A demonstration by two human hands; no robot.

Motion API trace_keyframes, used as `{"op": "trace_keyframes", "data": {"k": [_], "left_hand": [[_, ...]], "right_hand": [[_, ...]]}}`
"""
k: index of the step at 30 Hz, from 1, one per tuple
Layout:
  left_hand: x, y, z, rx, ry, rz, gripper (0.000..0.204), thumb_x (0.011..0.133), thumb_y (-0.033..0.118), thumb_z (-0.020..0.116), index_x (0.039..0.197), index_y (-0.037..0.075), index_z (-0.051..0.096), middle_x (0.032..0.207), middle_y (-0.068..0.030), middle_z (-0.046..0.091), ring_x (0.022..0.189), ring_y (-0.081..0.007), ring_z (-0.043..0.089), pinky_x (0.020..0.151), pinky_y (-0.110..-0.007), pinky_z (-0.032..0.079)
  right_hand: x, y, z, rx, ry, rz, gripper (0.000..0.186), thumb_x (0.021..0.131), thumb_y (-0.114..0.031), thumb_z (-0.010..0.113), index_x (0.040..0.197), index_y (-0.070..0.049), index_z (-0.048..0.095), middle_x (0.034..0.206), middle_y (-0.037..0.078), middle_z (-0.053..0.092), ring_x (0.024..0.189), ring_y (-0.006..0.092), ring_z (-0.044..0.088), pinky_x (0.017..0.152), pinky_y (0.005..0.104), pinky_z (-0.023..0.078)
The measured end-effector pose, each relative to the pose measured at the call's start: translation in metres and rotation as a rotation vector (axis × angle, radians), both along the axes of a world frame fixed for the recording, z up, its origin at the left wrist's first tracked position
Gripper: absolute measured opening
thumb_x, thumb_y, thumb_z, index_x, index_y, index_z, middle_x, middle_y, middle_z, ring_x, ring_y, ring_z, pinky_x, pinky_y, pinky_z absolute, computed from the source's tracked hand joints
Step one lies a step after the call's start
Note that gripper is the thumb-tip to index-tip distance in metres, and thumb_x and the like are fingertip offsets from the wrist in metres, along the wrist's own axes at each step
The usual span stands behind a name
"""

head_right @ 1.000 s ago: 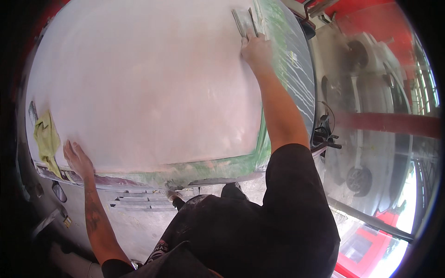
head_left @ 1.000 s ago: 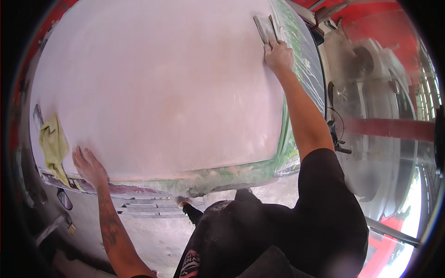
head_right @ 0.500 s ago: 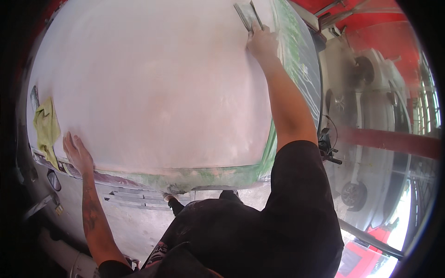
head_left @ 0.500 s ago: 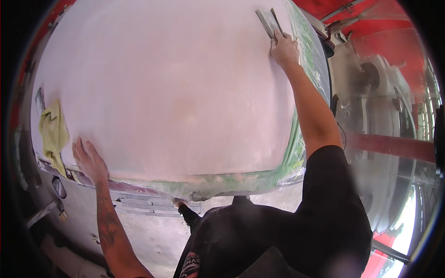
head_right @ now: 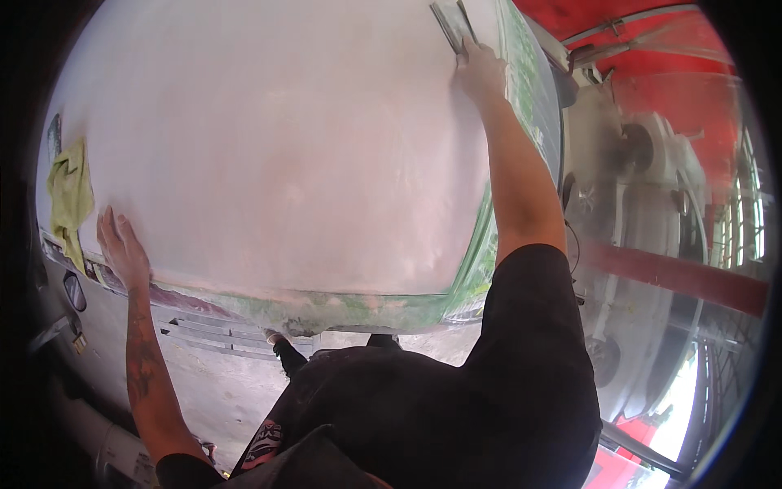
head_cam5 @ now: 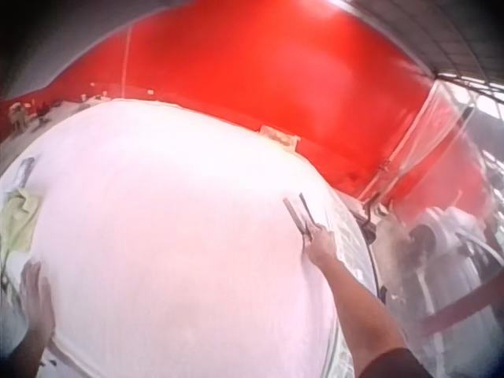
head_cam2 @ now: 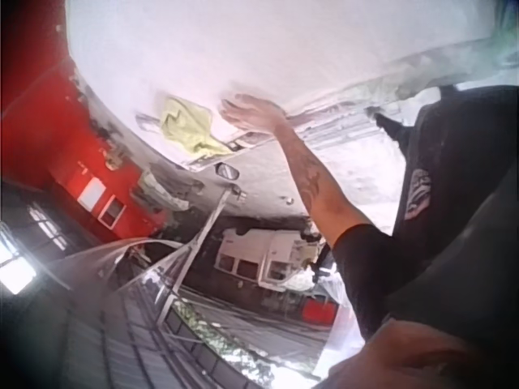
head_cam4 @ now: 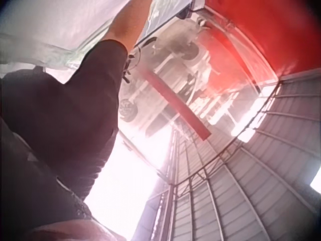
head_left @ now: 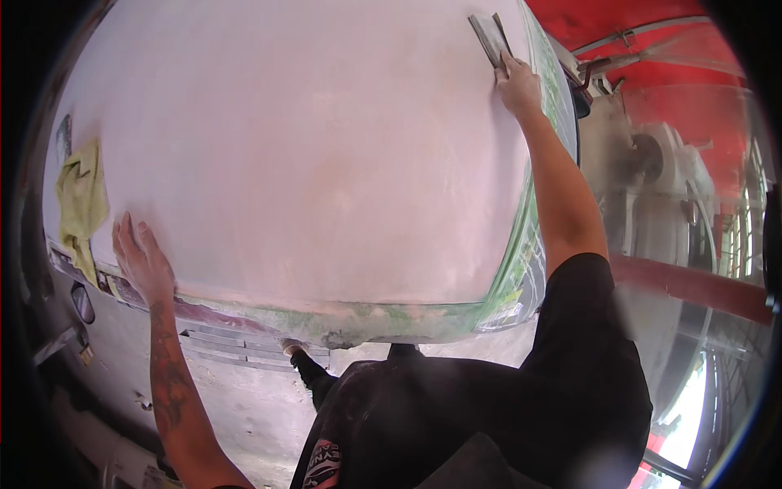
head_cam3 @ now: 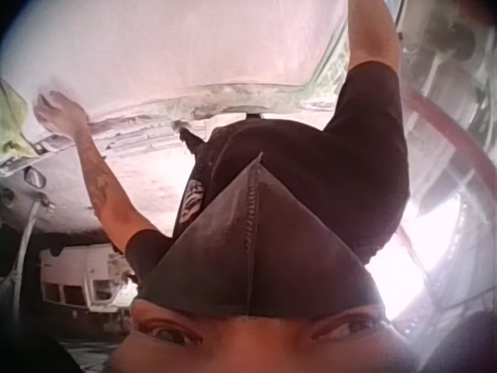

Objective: The person wipes down the roof of a car with a cloth and sands the surface using a sanding block.

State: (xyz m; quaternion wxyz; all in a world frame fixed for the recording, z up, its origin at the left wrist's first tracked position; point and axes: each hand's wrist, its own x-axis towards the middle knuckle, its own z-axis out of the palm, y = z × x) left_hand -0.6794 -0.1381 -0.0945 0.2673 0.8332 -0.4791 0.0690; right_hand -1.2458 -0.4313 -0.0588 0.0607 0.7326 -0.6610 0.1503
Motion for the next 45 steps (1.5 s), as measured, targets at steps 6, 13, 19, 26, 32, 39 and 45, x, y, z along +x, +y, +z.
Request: {"op": "trace_keyframes", "data": {"k": [6, 13, 19, 26, 32, 39, 45], "left_hand": [[0.01, 0.013, 0.008, 0.022, -0.038, 0.026, 0.049, 0.101, 0.039, 0.046, 0.138, 0.008, 0.05, 0.145, -0.0207, 0.042, 0.133, -0.0385, 0.04, 0.109, -0.049, 0.032], [0.001, 0.002, 0.003, -0.004, -0.009, -0.008, 0.05, 0.101, 0.041, 0.045, 0.138, 0.007, 0.05, 0.145, -0.0209, 0.042, 0.134, -0.0386, 0.039, 0.109, -0.049, 0.032], [0.004, 0.003, 0.0, 0.053, -0.018, 0.029, 0.051, 0.101, 0.041, 0.045, 0.138, 0.007, 0.05, 0.146, -0.0216, 0.041, 0.135, -0.0389, 0.039, 0.109, -0.049, 0.032], [0.011, 0.008, 0.008, 0.008, 0.011, 0.053, 0.053, 0.101, 0.043, 0.044, 0.139, 0.006, 0.05, 0.146, -0.0221, 0.04, 0.135, -0.0388, 0.039, 0.109, -0.048, 0.033], [0.006, 0.003, 0.0, 0.008, 0.035, -0.001, 0.054, 0.102, 0.044, 0.044, 0.139, 0.005, 0.05, 0.146, -0.0229, 0.041, 0.135, -0.0393, 0.04, 0.109, -0.048, 0.034], [0.015, 0.012, 0.004, 0.039, -0.06, 0.022, 0.055, 0.101, 0.045, 0.043, 0.139, 0.007, 0.05, 0.146, -0.0226, 0.041, 0.134, -0.0397, 0.04, 0.109, -0.048, 0.033], [0.005, 0.004, 0.003, 0.021, 0.011, 0.013, 0.055, 0.101, 0.047, 0.043, 0.14, 0.008, 0.049, 0.146, -0.0219, 0.04, 0.135, -0.0391, 0.039, 0.109, -0.049, 0.033]], "right_hand": [[0.054, 0.184, -0.012, -0.017, -0.172, 0.197, 0.05, 0.08, -0.008, 0.072, 0.129, -0.019, 0.064, 0.134, 0.015, 0.055, 0.113, 0.0365, 0.051, 0.1, 0.0445, 0.041], [0.01, 0.032, 0.002, -0.143, -0.086, 0.237, 0.038, 0.09, -0.02, 0.062, 0.127, -0.012, 0.063, 0.133, 0.019, 0.056, 0.11, 0.0439, 0.053, 0.098, 0.0473, 0.044], [0.039, 0.085, -0.012, -0.063, -0.148, 0.241, 0.04, 0.086, -0.014, 0.067, 0.126, -0.014, 0.065, 0.134, 0.019, 0.056, 0.109, 0.0411, 0.055, 0.097, 0.0455, 0.046], [0.029, 0.109, -0.001, -0.089, -0.177, 0.428, 0.044, 0.079, -0.007, 0.072, 0.122, -0.014, 0.067, 0.131, 0.017, 0.057, 0.106, 0.0382, 0.055, 0.096, 0.0417, 0.047], [0.019, 0.01, -0.012, -0.13, -0.106, 0.141, 0.039, 0.088, -0.019, 0.066, 0.127, -0.018, 0.065, 0.131, 0.02, 0.057, 0.106, 0.043, 0.054, 0.094, 0.0435, 0.048], [0.054, 0.176, -0.002, 0.0, -0.129, 0.516, 0.055, 0.074, -0.004, 0.075, 0.126, -0.018, 0.065, 0.131, 0.015, 0.056, 0.1, 0.0329, 0.054, 0.089, 0.0431, 0.051], [0.062, -0.012, 0.003, -0.118, 0.011, 0.115, 0.039, 0.093, -0.022, 0.062, 0.132, -0.02, 0.061, 0.134, 0.017, 0.056, 0.106, 0.043, 0.053, 0.094, 0.0471, 0.047]]}}
